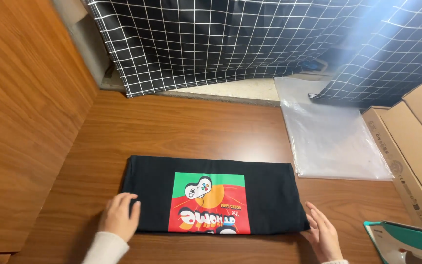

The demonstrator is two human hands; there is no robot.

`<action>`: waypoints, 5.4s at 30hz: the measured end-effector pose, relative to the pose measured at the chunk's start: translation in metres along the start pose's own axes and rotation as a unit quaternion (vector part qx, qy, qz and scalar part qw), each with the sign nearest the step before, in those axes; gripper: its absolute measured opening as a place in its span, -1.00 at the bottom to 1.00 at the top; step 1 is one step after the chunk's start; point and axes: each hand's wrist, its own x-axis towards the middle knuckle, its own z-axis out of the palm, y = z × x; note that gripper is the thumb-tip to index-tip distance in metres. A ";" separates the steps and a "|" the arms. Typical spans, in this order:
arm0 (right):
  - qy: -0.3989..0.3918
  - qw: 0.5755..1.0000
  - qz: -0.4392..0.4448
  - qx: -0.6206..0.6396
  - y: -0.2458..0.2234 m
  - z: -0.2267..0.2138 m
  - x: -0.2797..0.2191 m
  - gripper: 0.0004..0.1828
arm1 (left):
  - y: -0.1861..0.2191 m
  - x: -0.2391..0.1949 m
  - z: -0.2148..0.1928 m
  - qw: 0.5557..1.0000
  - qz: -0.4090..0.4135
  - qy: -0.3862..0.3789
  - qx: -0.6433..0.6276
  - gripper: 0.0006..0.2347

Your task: The person unpacks a black t-shirt from a plastic bag, unfolds it, and places it on a hanger. They then open a cardboard box and remove another packaged item.

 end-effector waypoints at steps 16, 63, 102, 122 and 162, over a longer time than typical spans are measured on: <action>0.048 0.988 0.037 -0.141 0.007 0.007 0.015 -0.52 | -0.015 -0.017 -0.033 0.735 -0.482 -0.199 -0.433 -0.74; -0.123 0.983 -0.035 -0.133 -0.024 0.130 0.107 -0.57 | 0.040 0.114 0.035 0.901 -0.213 -0.187 -0.329 -0.70; 0.073 0.841 -0.318 -0.433 0.048 0.025 -0.016 -0.65 | 0.024 -0.047 -0.020 0.989 0.074 0.122 -0.022 -0.82; -0.196 0.960 0.043 -0.196 -0.014 0.033 0.105 -0.49 | -0.009 0.084 -0.014 0.776 -0.249 -0.259 -0.519 -0.80; -0.067 0.630 -0.441 -0.636 0.075 0.081 -0.001 -0.31 | 0.051 -0.036 0.030 0.963 0.188 0.032 0.189 -0.41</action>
